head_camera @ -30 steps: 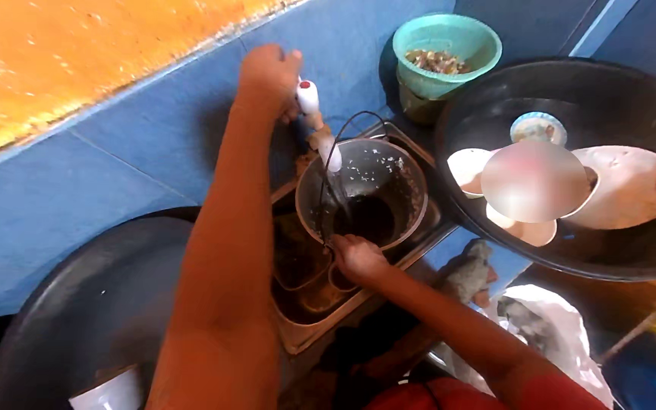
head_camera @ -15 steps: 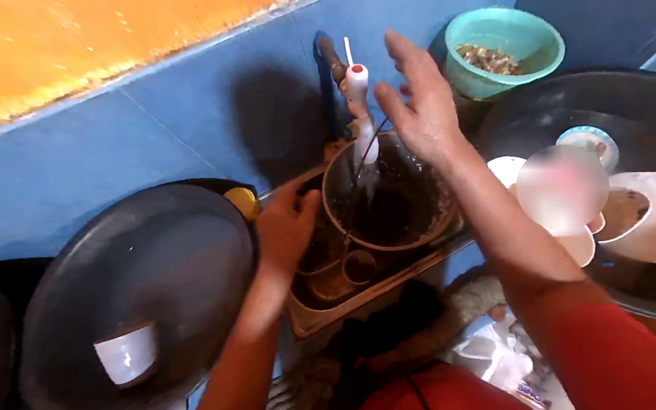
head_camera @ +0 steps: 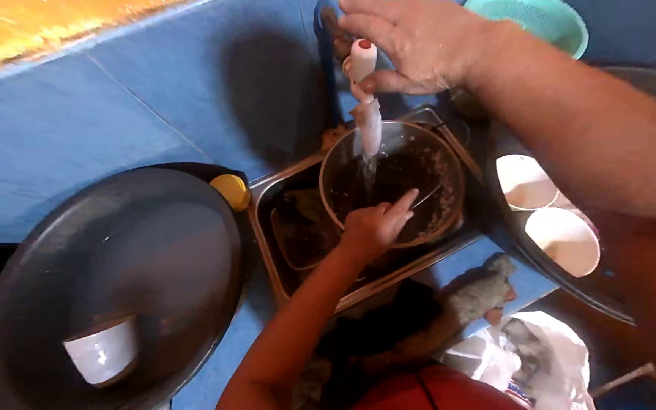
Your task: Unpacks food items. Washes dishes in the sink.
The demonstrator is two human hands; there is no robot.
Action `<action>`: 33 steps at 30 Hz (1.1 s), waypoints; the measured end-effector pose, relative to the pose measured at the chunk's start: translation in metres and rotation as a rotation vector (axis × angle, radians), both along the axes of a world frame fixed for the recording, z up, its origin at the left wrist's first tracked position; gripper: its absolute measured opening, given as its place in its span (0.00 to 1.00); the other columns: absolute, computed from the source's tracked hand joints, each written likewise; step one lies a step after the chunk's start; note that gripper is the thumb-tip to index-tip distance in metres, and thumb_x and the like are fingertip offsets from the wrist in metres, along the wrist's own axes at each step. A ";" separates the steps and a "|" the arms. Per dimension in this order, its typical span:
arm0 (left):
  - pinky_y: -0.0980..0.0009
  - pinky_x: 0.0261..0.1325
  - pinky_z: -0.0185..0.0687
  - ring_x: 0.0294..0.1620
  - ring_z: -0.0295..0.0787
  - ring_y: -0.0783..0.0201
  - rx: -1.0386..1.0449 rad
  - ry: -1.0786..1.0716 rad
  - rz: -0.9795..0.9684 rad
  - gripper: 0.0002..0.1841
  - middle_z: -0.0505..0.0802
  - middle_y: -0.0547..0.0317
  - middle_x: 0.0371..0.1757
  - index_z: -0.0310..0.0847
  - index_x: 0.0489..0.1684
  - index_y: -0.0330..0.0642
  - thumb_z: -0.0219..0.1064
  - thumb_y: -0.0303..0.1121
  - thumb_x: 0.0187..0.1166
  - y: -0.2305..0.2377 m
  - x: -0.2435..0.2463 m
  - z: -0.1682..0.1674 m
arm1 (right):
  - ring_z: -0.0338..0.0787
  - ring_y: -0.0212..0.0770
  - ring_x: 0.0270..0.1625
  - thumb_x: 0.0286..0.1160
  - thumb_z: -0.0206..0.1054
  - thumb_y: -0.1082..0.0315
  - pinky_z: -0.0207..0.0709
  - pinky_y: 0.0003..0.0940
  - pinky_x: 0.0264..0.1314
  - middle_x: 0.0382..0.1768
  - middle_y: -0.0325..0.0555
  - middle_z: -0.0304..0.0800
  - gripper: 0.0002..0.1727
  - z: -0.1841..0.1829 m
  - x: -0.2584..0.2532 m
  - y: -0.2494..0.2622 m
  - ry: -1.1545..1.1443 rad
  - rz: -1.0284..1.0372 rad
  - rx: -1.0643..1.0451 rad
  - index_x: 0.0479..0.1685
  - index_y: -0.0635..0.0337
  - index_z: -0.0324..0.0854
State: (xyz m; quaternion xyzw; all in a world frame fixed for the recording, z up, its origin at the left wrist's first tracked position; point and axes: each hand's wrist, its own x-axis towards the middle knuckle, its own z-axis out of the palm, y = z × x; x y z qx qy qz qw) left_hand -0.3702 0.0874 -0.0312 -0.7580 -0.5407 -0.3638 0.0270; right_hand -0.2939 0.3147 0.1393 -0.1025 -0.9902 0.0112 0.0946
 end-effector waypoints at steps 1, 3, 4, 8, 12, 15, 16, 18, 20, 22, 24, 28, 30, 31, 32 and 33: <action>0.54 0.24 0.83 0.21 0.89 0.51 -0.022 -0.023 -0.023 0.19 0.92 0.47 0.28 0.86 0.72 0.43 0.62 0.36 0.87 0.001 -0.002 0.000 | 0.69 0.58 0.87 0.86 0.49 0.35 0.62 0.64 0.84 0.91 0.56 0.60 0.43 0.001 0.001 0.004 -0.016 0.012 0.020 0.89 0.60 0.62; 0.51 0.30 0.86 0.27 0.92 0.49 -0.127 -0.070 -0.085 0.20 0.94 0.46 0.34 0.84 0.74 0.43 0.59 0.36 0.89 0.003 -0.002 0.006 | 0.74 0.60 0.83 0.87 0.50 0.36 0.67 0.63 0.81 0.86 0.59 0.68 0.41 0.002 -0.001 0.006 -0.018 0.040 0.071 0.83 0.63 0.69; 0.50 0.33 0.87 0.30 0.93 0.48 -0.178 -0.092 -0.114 0.20 0.95 0.45 0.38 0.83 0.75 0.43 0.59 0.36 0.89 0.003 0.000 0.010 | 0.77 0.61 0.79 0.86 0.51 0.35 0.70 0.63 0.77 0.81 0.61 0.73 0.41 0.003 -0.003 0.004 -0.016 0.046 0.093 0.80 0.65 0.71; 0.50 0.35 0.87 0.31 0.91 0.48 -0.265 -0.173 -0.126 0.21 0.93 0.43 0.39 0.82 0.77 0.43 0.59 0.35 0.89 0.000 0.008 0.013 | 0.87 0.64 0.58 0.91 0.47 0.43 0.77 0.65 0.57 0.54 0.65 0.84 0.34 0.002 -0.015 -0.020 0.093 -0.014 0.105 0.55 0.70 0.82; 0.51 0.30 0.86 0.28 0.89 0.48 -0.144 -0.194 -0.047 0.22 0.91 0.41 0.38 0.80 0.79 0.45 0.57 0.34 0.88 -0.002 0.001 0.008 | 0.88 0.62 0.59 0.87 0.55 0.42 0.76 0.65 0.61 0.53 0.62 0.87 0.31 0.000 -0.029 -0.036 0.193 -0.145 0.012 0.60 0.66 0.83; 0.52 0.32 0.88 0.31 0.91 0.46 -0.011 -0.203 0.026 0.20 0.92 0.39 0.41 0.81 0.77 0.44 0.58 0.33 0.89 0.004 0.001 0.005 | 0.89 0.58 0.60 0.80 0.62 0.36 0.76 0.60 0.67 0.56 0.60 0.89 0.39 -0.003 -0.024 -0.044 0.317 -0.342 -0.139 0.69 0.66 0.79; 0.50 0.36 0.89 0.35 0.93 0.44 -0.010 -0.217 0.070 0.20 0.93 0.37 0.44 0.80 0.77 0.42 0.57 0.33 0.90 0.008 0.001 0.009 | 0.89 0.55 0.62 0.79 0.64 0.36 0.78 0.56 0.70 0.60 0.60 0.88 0.40 -0.002 -0.024 -0.048 0.338 -0.416 -0.197 0.73 0.66 0.76; 0.45 0.48 0.89 0.44 0.95 0.42 -0.188 -0.266 0.122 0.23 0.95 0.38 0.49 0.73 0.85 0.43 0.53 0.33 0.92 0.016 -0.001 0.029 | 0.89 0.52 0.62 0.82 0.64 0.43 0.79 0.52 0.69 0.61 0.58 0.87 0.37 -0.002 -0.027 -0.057 0.346 -0.485 -0.267 0.76 0.67 0.72; 0.45 0.56 0.85 0.48 0.93 0.45 -0.456 -0.350 0.131 0.26 0.95 0.42 0.47 0.61 0.93 0.50 0.46 0.36 0.96 0.027 -0.004 0.057 | 0.90 0.52 0.54 0.84 0.62 0.54 0.80 0.51 0.62 0.53 0.58 0.89 0.28 -0.004 -0.035 -0.064 0.366 -0.489 -0.246 0.72 0.70 0.75; 0.57 0.42 0.82 0.34 0.86 0.55 -0.468 -0.453 0.106 0.26 0.93 0.48 0.40 0.61 0.92 0.46 0.43 0.37 0.97 0.040 -0.008 0.061 | 0.91 0.53 0.55 0.83 0.60 0.59 0.81 0.51 0.63 0.53 0.59 0.89 0.26 -0.003 -0.039 -0.068 0.347 -0.526 -0.213 0.72 0.70 0.75; 0.62 0.37 0.80 0.29 0.82 0.59 -0.400 -0.514 0.109 0.25 0.91 0.50 0.35 0.62 0.91 0.43 0.43 0.36 0.97 0.053 -0.013 0.053 | 0.89 0.57 0.62 0.83 0.58 0.58 0.78 0.54 0.67 0.59 0.60 0.88 0.29 0.001 -0.039 -0.069 0.292 -0.578 -0.190 0.77 0.69 0.73; 0.53 0.52 0.85 0.39 0.89 0.52 -0.379 -0.501 0.109 0.25 0.90 0.44 0.38 0.66 0.88 0.42 0.43 0.37 0.96 0.057 -0.022 0.034 | 0.89 0.57 0.66 0.83 0.55 0.55 0.78 0.57 0.67 0.62 0.59 0.90 0.31 0.003 -0.048 -0.072 0.235 -0.697 -0.151 0.81 0.64 0.71; 0.53 0.50 0.84 0.36 0.87 0.52 -0.428 -0.510 0.107 0.24 0.90 0.44 0.37 0.71 0.85 0.42 0.43 0.39 0.97 0.053 -0.022 0.031 | 0.89 0.57 0.67 0.85 0.54 0.54 0.78 0.58 0.68 0.63 0.58 0.89 0.31 0.005 -0.052 -0.076 0.205 -0.739 -0.175 0.83 0.61 0.69; 0.56 0.47 0.82 0.34 0.85 0.54 -0.444 -0.544 0.120 0.24 0.89 0.46 0.35 0.73 0.83 0.42 0.43 0.40 0.97 0.055 -0.023 0.031 | 0.89 0.58 0.67 0.85 0.53 0.54 0.78 0.58 0.67 0.62 0.59 0.90 0.31 0.006 -0.052 -0.077 0.199 -0.748 -0.181 0.84 0.61 0.69; 0.59 0.44 0.82 0.32 0.83 0.57 -0.451 -0.597 0.136 0.24 0.88 0.48 0.34 0.75 0.80 0.41 0.41 0.40 0.97 0.059 -0.026 0.029 | 0.89 0.58 0.66 0.85 0.53 0.54 0.78 0.59 0.66 0.61 0.59 0.90 0.31 0.006 -0.053 -0.077 0.196 -0.752 -0.186 0.84 0.60 0.68; 0.61 0.43 0.82 0.31 0.82 0.59 -0.463 -0.674 0.160 0.24 0.87 0.49 0.35 0.75 0.78 0.38 0.40 0.41 0.97 0.064 -0.032 0.027 | 0.89 0.59 0.65 0.85 0.53 0.54 0.78 0.60 0.65 0.61 0.59 0.90 0.32 0.006 -0.052 -0.077 0.196 -0.753 -0.189 0.86 0.60 0.66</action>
